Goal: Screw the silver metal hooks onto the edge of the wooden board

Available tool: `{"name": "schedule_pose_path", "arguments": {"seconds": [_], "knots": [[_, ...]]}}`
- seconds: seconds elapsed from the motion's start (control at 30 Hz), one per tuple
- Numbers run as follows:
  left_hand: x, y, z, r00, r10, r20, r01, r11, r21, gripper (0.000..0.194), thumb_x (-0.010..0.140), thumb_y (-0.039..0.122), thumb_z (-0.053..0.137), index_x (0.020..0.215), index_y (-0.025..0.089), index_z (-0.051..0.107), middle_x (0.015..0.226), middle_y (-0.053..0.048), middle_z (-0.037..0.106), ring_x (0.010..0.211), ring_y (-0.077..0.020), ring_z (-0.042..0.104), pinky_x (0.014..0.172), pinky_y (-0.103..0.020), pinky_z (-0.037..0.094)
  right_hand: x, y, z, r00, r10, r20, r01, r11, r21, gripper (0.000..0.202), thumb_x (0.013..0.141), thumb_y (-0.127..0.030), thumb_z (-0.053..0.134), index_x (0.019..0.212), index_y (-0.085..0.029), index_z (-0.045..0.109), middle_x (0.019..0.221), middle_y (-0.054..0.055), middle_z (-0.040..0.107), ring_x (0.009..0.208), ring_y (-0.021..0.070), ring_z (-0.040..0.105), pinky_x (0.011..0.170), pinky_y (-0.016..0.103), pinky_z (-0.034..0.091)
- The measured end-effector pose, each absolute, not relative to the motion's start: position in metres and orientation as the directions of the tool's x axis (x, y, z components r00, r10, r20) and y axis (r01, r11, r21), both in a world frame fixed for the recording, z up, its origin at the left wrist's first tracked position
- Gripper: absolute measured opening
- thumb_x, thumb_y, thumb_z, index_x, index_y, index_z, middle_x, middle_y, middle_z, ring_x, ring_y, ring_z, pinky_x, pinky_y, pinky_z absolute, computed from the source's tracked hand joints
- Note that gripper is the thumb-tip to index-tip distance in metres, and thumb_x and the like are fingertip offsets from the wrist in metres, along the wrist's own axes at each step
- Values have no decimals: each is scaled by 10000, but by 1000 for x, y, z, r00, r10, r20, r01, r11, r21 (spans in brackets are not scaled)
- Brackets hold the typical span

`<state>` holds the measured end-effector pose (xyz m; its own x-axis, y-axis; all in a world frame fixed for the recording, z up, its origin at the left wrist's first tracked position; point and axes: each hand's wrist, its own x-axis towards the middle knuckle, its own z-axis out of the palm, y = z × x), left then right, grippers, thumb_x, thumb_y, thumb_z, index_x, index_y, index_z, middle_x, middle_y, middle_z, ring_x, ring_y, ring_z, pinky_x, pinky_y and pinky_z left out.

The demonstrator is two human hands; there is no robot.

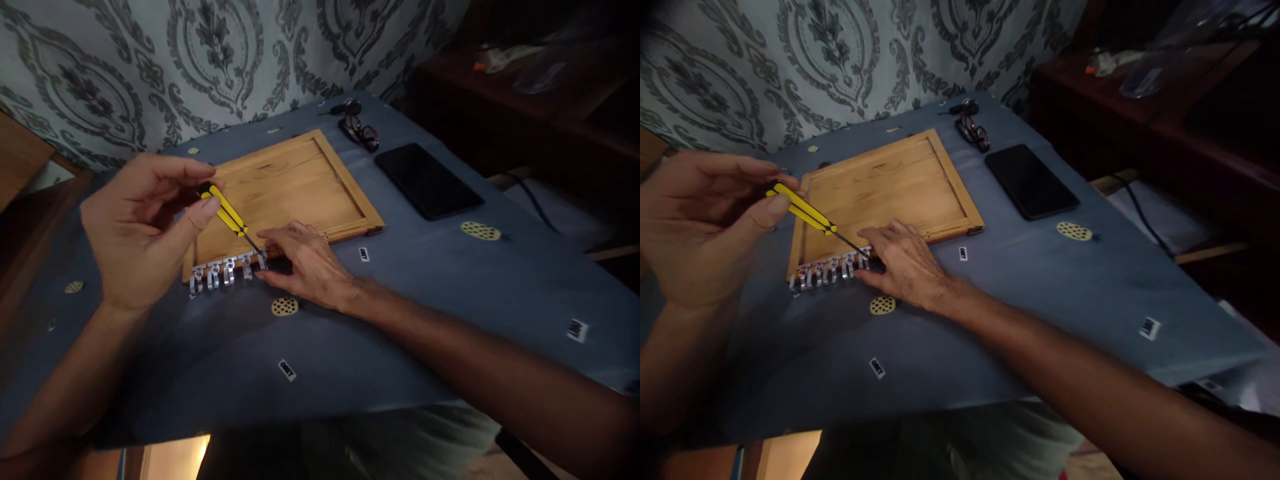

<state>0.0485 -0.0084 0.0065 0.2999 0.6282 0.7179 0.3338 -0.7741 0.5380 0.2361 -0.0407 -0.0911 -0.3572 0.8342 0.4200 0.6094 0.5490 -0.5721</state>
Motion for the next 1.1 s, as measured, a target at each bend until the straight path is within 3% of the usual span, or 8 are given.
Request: {"name": "schedule_pose_path", "arguments": {"seconds": [0.27,0.47,0.6,0.7,0.83,0.97,1.1], "knots": [[53,-10,7,323,549,771,403,-817,412,262,735,163,768,966,283,741,826,17,674,740,-72,619,579,-158,534,236,-41,-91,-355,832,426,596,552,-583,502,811,-355,710,1240,-138,568,1062,108,687,1020,272,547,884,416,407],[49,-6,5,292,592,751,342,-798,496,349,697,141,796,1021,247,721,869,42,718,801,-80,676,696,-175,570,236,-41,-91,-361,835,415,591,549,-591,514,812,-345,707,1249,-114,567,1053,122,686,1030,281,539,891,430,402],[50,-7,5,297,633,714,332,-770,544,290,731,146,763,1004,239,726,881,27,727,810,-111,686,748,-249,602,236,-41,-91,-359,836,415,580,548,-603,500,817,-342,699,1256,-143,566,1045,109,692,1021,278,540,887,439,405],[53,-9,5,282,626,727,337,-774,536,294,721,147,767,990,264,737,882,14,711,797,-114,674,686,-238,604,236,-40,-91,-358,835,418,588,549,-594,497,819,-350,698,1247,-130,571,1042,112,691,1010,276,540,882,431,408],[57,-10,5,273,583,765,339,-803,491,358,677,99,795,966,305,745,809,38,670,720,-54,624,589,-133,550,236,-40,-92,-367,824,431,595,564,-573,514,805,-356,717,1231,-104,578,1049,120,688,1006,275,541,883,414,411],[54,-8,4,288,560,777,337,-818,465,336,703,95,779,994,257,733,834,51,709,736,-30,637,628,-106,533,236,-40,-93,-363,825,433,586,564,-582,506,813,-349,709,1245,-127,568,1072,125,687,1020,281,538,888,440,414],[51,-5,2,298,584,755,326,-806,494,328,735,108,753,1037,225,709,892,45,725,818,-73,680,712,-179,579,236,-40,-93,-359,827,433,583,561,-588,508,813,-343,710,1252,-131,563,1075,126,686,1017,281,536,887,443,415]]}}
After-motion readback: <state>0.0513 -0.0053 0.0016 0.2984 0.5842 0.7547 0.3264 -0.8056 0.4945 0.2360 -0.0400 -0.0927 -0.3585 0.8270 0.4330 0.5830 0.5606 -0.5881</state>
